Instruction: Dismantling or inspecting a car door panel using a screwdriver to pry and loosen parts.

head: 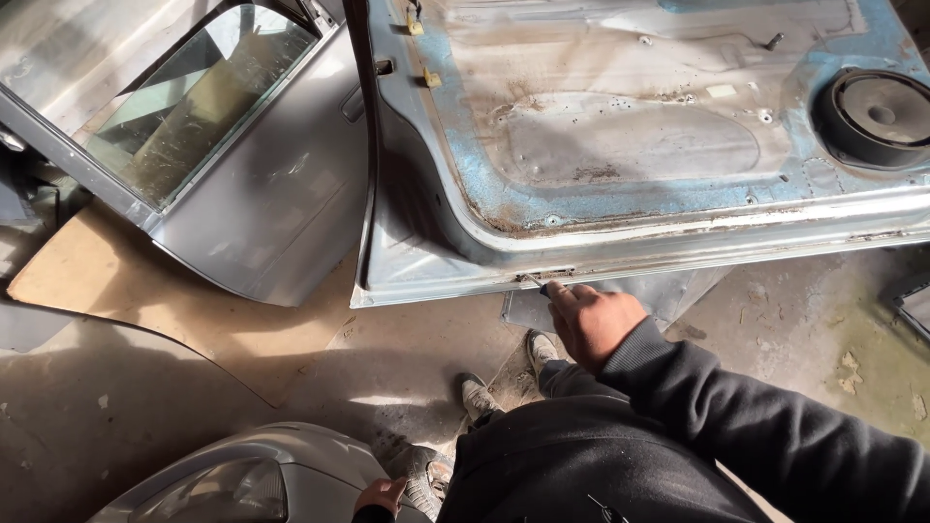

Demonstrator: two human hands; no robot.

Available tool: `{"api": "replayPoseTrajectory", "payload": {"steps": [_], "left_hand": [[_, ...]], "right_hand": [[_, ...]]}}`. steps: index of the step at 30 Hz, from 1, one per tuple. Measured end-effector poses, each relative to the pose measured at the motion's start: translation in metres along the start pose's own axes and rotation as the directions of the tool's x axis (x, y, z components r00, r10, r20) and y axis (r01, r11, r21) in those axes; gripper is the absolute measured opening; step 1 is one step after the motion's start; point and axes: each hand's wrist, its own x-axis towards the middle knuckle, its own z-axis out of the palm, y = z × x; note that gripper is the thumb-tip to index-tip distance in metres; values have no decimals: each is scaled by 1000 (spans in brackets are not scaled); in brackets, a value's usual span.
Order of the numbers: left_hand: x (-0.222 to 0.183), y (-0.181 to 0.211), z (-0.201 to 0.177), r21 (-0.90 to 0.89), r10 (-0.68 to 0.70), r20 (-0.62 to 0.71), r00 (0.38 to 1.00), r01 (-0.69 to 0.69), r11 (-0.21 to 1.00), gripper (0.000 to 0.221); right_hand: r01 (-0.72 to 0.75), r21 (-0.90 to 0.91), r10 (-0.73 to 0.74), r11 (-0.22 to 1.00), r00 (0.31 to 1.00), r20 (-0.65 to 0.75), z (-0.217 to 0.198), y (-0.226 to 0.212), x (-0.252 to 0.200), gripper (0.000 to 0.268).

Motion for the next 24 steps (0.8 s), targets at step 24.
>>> {"api": "replayPoseTrajectory", "payload": {"steps": [24], "left_hand": [[15,-25,20,74,-1,-9,1000,1,997,66]], "right_hand": [[105,-86,-105,991,994,7,-10,-16,-3,30]]}}
